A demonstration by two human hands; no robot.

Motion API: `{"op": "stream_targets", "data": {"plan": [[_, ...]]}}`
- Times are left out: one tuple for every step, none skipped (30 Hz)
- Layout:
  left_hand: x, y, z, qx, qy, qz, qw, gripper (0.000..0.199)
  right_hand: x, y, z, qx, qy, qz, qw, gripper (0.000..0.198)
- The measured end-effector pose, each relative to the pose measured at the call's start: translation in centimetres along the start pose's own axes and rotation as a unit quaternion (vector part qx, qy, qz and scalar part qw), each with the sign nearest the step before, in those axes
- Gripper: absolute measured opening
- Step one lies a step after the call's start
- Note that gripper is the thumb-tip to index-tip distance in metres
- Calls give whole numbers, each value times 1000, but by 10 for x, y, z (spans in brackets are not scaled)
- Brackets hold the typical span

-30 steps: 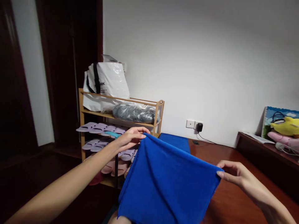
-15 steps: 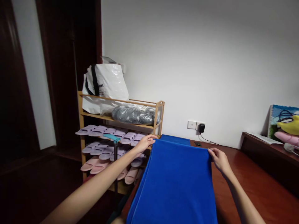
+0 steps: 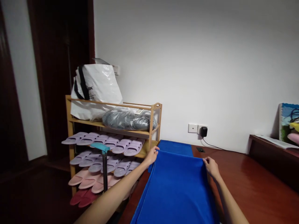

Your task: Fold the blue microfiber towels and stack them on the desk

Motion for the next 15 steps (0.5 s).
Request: {"op": "stream_targets", "data": {"plan": [[3,2,-2,7,-35,-3,999,33,5,2,2,-2,14,0,1000,39],[7,5,-6,16,-71,-7,997,39,11,5,7,-8,28,0,1000,44],[11,9,-10,29,-100,-8,995,44,18,9,13,-19,41,2,999,49],[19,14,-17,58,-126,3,990,49,27,14,20,-38,51,12,998,55],[29,20,-25,99,-158,23,982,52,37,20,28,-61,58,28,996,60],[42,27,-31,143,-196,51,969,53,50,27,35,-85,62,52,993,63],[56,33,-34,180,-238,86,951,53,62,34,40,-104,65,80,989,66],[68,39,-33,203,-279,120,931,53,73,40,42,-115,69,107,985,68],[79,43,-28,213,-314,149,913,55,83,45,42,-117,75,129,982,69],[86,44,-21,210,-338,168,902,58,90,48,40,-113,82,144,980,70],[91,44,-14,199,-348,177,899,61,94,50,38,-108,90,153,978,71],[94,43,-10,193,-353,181,898,62,97,51,36,-104,99,157,977,71],[95,42,-9,193,-357,178,897,62,97,51,37,-103,107,155,977,71],[94,42,-10,194,-363,168,896,60,95,51,39,-104,115,148,977,71],[91,43,-14,197,-370,154,895,58,91,52,44,-108,124,138,977,71]]}}
Point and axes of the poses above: each hand's wrist, its own y-axis away from the middle knuckle, its own x-axis out of the palm, z = x × y, the point moved 9 cm from there along -y, towards the middle knuckle, and after that the axes turned 11 degrees about -y, right-handed, at the moved point
